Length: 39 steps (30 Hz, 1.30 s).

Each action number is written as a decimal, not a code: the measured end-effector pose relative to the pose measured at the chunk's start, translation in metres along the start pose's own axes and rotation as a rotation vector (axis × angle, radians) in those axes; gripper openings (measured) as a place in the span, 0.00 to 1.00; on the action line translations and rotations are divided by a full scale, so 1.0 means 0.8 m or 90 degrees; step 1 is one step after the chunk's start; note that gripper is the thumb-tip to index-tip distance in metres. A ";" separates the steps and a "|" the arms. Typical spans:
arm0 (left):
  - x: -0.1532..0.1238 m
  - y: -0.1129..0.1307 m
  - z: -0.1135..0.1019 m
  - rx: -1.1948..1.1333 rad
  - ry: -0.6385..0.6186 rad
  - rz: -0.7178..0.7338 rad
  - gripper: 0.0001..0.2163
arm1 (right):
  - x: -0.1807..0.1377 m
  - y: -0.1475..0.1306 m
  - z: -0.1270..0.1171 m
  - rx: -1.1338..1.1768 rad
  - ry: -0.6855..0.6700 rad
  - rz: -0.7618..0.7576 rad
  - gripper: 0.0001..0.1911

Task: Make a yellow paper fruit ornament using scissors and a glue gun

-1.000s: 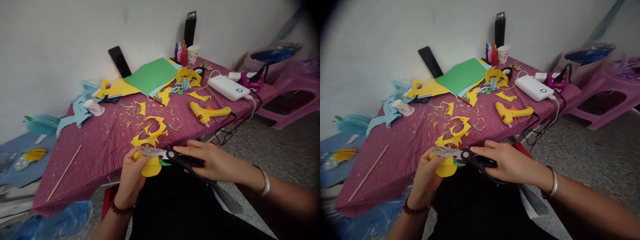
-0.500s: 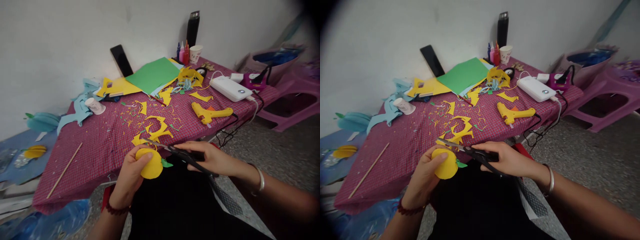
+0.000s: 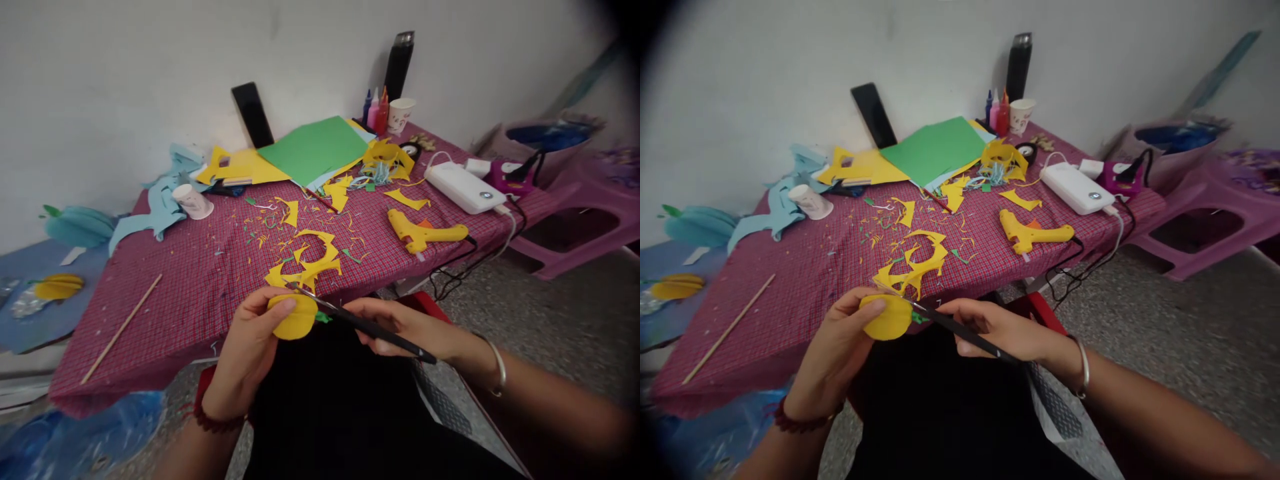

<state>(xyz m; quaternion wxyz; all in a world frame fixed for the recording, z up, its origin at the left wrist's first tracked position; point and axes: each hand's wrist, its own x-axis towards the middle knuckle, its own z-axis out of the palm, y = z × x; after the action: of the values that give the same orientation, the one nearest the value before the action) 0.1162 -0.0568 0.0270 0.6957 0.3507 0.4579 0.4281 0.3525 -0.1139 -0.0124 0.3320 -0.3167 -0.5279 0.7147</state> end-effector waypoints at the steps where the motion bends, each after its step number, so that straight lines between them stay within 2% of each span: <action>1: 0.001 -0.002 0.000 -0.025 0.008 0.001 0.11 | 0.001 0.001 0.002 -0.003 0.006 0.002 0.32; 3: 0.003 -0.004 0.001 -0.063 -0.003 -0.021 0.14 | 0.001 0.002 0.004 -0.003 0.025 0.012 0.32; 6: 0.002 -0.007 -0.002 -0.067 -0.078 -0.062 0.22 | -0.001 0.001 0.006 0.001 0.053 0.025 0.32; 9: 0.002 -0.010 -0.007 -0.045 -0.120 -0.059 0.26 | -0.002 -0.001 0.008 -0.003 0.063 0.033 0.33; 14: 0.007 -0.011 -0.014 -0.024 -0.111 -0.036 0.21 | -0.002 0.003 0.010 0.008 0.074 0.036 0.30; 17: 0.011 -0.009 -0.014 -0.043 -0.078 -0.004 0.16 | -0.002 0.006 0.009 0.013 0.090 0.028 0.30; 21: 0.009 -0.008 -0.011 -0.084 -0.031 -0.016 0.12 | -0.004 0.007 0.011 0.022 0.085 0.012 0.32; 26: 0.004 -0.007 -0.006 -0.081 0.015 -0.026 0.13 | -0.004 0.005 0.015 0.005 0.049 0.003 0.34; 31: 0.003 -0.005 -0.003 -0.041 -0.005 -0.051 0.14 | 0.000 0.005 0.016 0.007 0.017 0.007 0.34; 39: 0.000 -0.006 -0.005 -0.004 -0.001 -0.031 0.14 | 0.001 0.008 0.019 -0.014 0.045 0.009 0.33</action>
<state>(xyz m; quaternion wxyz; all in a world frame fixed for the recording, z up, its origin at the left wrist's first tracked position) 0.1136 -0.0585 0.0212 0.7077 0.3376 0.4642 0.4120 0.3389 -0.1226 -0.0152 0.3417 -0.3493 -0.5213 0.6996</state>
